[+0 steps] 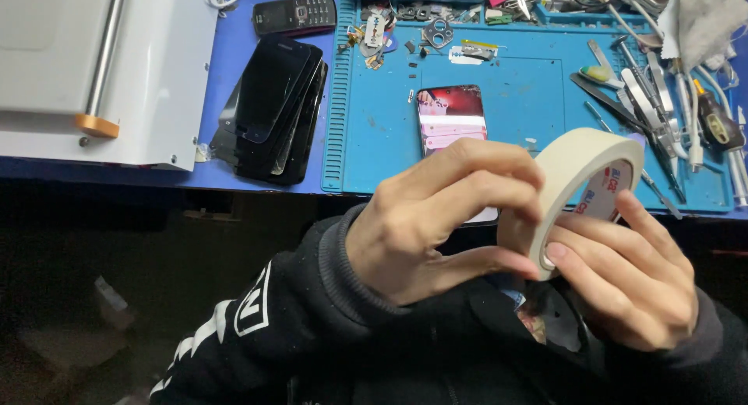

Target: The recorder applies masking tape to a smartphone's screen and back, then uses a SIM tray removal tool.

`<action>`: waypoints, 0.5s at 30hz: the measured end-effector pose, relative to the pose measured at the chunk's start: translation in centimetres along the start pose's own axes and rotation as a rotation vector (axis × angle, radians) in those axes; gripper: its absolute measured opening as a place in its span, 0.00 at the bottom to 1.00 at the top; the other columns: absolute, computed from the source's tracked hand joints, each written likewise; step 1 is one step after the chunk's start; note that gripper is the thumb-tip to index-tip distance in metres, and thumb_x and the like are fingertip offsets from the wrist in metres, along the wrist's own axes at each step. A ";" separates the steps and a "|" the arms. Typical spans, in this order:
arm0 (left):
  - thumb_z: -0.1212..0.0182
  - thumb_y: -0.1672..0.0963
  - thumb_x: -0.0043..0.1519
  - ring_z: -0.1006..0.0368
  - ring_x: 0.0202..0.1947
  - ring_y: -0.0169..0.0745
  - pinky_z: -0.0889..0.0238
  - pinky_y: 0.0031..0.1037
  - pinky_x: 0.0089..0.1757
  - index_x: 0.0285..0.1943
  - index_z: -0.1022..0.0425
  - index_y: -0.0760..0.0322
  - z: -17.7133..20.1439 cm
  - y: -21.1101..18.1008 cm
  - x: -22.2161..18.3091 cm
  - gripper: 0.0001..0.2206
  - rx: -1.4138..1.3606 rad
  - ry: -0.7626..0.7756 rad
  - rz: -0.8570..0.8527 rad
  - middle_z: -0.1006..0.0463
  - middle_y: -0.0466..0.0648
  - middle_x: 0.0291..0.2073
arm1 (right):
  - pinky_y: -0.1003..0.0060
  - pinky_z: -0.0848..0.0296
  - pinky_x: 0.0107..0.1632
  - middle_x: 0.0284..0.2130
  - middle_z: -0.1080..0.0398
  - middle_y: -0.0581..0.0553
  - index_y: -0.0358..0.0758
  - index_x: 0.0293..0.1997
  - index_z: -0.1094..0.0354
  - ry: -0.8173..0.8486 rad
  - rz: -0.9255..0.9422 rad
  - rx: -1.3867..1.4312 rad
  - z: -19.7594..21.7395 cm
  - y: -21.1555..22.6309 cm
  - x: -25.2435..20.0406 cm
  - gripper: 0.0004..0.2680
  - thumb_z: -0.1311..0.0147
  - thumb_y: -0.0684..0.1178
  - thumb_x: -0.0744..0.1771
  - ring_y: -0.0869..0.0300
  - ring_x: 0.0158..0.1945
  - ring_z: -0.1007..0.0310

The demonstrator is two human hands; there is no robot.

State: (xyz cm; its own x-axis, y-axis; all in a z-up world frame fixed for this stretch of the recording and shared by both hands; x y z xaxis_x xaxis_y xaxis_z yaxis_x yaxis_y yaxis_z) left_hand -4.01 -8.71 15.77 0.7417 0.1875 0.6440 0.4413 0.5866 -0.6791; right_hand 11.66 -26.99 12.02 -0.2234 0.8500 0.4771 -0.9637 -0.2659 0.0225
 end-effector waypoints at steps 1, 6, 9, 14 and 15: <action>0.24 0.57 0.63 0.22 0.54 0.42 0.25 0.26 0.52 0.53 0.27 0.64 -0.2 0.0 -0.1 0.16 -0.032 0.011 0.003 0.26 0.51 0.56 | 0.39 0.43 0.72 0.49 0.24 0.35 0.34 0.58 0.34 0.047 0.027 -0.030 0.1 0.2 -0.4 0.16 0.44 0.40 0.63 0.44 0.56 0.24; 0.22 0.56 0.58 0.20 0.50 0.46 0.24 0.30 0.49 0.48 0.29 0.66 -1.0 -0.2 -2.2 0.18 -0.040 -0.038 0.018 0.23 0.54 0.53 | 0.41 0.45 0.71 0.49 0.23 0.38 0.36 0.56 0.33 0.082 0.118 -0.069 0.2 2.0 -1.9 0.12 0.42 0.43 0.66 0.46 0.55 0.24; 0.24 0.57 0.59 0.21 0.54 0.47 0.24 0.30 0.52 0.58 0.32 0.69 -2.4 -0.6 -3.7 0.23 -0.214 -0.152 0.175 0.23 0.55 0.55 | 0.46 0.46 0.69 0.47 0.23 0.42 0.39 0.54 0.29 0.076 0.146 -0.141 -0.4 3.1 -2.8 0.10 0.40 0.44 0.67 0.50 0.53 0.23; 0.30 0.62 0.62 0.20 0.54 0.45 0.24 0.27 0.54 0.71 0.36 0.70 -3.7 1.1 -5.1 0.27 -0.438 -0.171 0.512 0.22 0.57 0.55 | 0.54 0.46 0.66 0.44 0.20 0.46 0.43 0.54 0.22 0.129 0.174 -0.290 -1.3 3.3 -3.3 0.11 0.37 0.46 0.66 0.58 0.53 0.25; 0.31 0.63 0.63 0.19 0.52 0.44 0.23 0.26 0.54 0.70 0.36 0.70 -3.7 1.2 -4.9 0.26 -0.356 -0.105 0.449 0.21 0.57 0.54 | 0.55 0.48 0.68 0.46 0.21 0.47 0.44 0.57 0.24 0.078 0.211 -0.297 -0.6 3.5 -2.9 0.13 0.37 0.49 0.67 0.58 0.56 0.30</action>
State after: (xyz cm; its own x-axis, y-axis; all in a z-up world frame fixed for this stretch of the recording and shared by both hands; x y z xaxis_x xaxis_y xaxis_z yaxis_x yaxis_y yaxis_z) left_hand -5.22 -11.80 10.53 0.8494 0.4441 0.2851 0.2513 0.1347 -0.9585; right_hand 8.88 -30.08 10.20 -0.4215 0.8256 0.3752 -0.8929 -0.3058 -0.3303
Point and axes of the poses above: each hand's wrist, its own x-axis towards the middle knuckle, its own z-axis out of the back of the hand, y = z × x, the point moved 5 cm from there along x, towards the middle knuckle
